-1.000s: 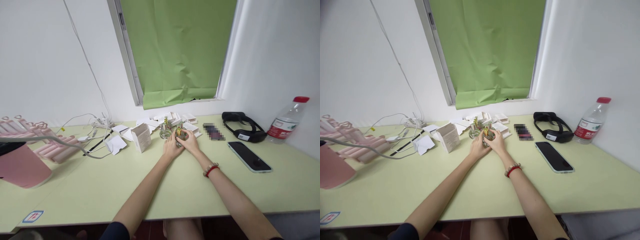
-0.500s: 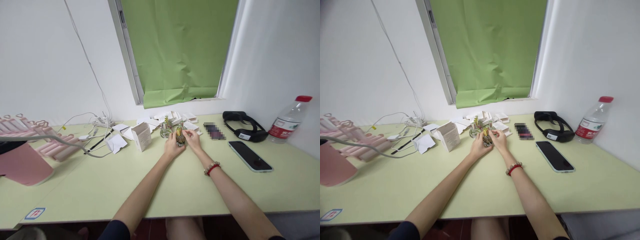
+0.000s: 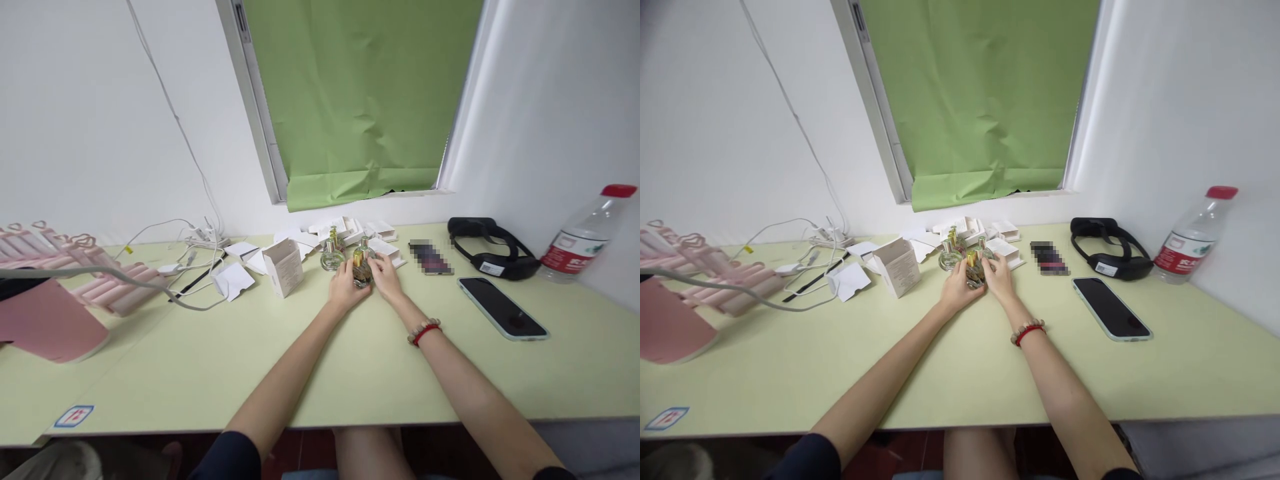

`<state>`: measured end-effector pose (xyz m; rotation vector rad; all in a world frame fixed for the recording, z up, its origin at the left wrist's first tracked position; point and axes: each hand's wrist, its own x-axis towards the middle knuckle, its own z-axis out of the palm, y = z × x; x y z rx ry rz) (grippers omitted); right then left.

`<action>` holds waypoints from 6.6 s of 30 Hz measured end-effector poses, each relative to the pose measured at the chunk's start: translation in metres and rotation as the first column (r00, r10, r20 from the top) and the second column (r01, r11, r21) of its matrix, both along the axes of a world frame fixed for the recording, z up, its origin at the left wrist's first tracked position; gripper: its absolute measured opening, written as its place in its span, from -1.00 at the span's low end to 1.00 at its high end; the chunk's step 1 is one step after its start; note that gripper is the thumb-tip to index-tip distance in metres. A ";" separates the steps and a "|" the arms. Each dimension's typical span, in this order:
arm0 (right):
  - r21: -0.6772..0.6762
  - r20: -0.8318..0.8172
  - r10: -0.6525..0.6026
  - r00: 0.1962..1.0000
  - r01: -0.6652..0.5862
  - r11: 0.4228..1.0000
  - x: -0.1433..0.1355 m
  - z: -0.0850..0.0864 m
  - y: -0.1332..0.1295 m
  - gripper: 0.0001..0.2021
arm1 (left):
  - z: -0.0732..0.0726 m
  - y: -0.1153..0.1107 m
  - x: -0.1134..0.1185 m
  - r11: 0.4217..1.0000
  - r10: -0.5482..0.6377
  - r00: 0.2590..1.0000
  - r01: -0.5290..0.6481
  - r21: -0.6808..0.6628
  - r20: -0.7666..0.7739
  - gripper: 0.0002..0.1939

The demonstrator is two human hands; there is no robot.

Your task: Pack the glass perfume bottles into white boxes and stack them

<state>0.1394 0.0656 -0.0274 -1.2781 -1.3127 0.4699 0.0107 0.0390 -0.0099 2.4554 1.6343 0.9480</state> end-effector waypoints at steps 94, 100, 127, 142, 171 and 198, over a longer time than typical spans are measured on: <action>0.096 0.027 -0.173 0.984 0.170 0.981 -0.013 0.010 -0.009 -0.20 | -0.009 0.011 -0.002 0.983 -0.139 0.973 0.157 -0.091 0.184 -0.27; 0.062 0.131 -0.170 0.977 0.163 0.985 -0.011 0.007 -0.011 -0.16 | -0.013 0.018 -0.005 0.982 -0.159 0.968 0.176 -0.072 0.192 -0.33; -0.020 0.073 -0.308 0.949 0.310 0.951 0.003 0.007 -0.005 -0.46 | 0.000 0.000 -0.001 0.987 -0.145 0.985 0.138 -0.079 -0.098 -0.23; -0.003 0.028 -0.296 0.955 0.296 0.955 0.004 0.003 0.000 -0.46 | 0.003 -0.001 -0.005 0.967 -0.251 0.965 0.247 -0.059 -0.082 -0.24; -0.090 -0.027 -0.209 0.977 0.206 0.974 -0.001 0.010 -0.007 -0.32 | -0.002 0.021 -0.021 0.967 0.245 0.917 -0.255 -0.008 0.314 -0.33; -0.020 0.061 -0.226 0.972 0.228 0.973 -0.005 0.003 -0.005 -0.07 | -0.002 0.021 -0.022 0.937 0.335 0.894 -0.350 0.000 0.298 -0.62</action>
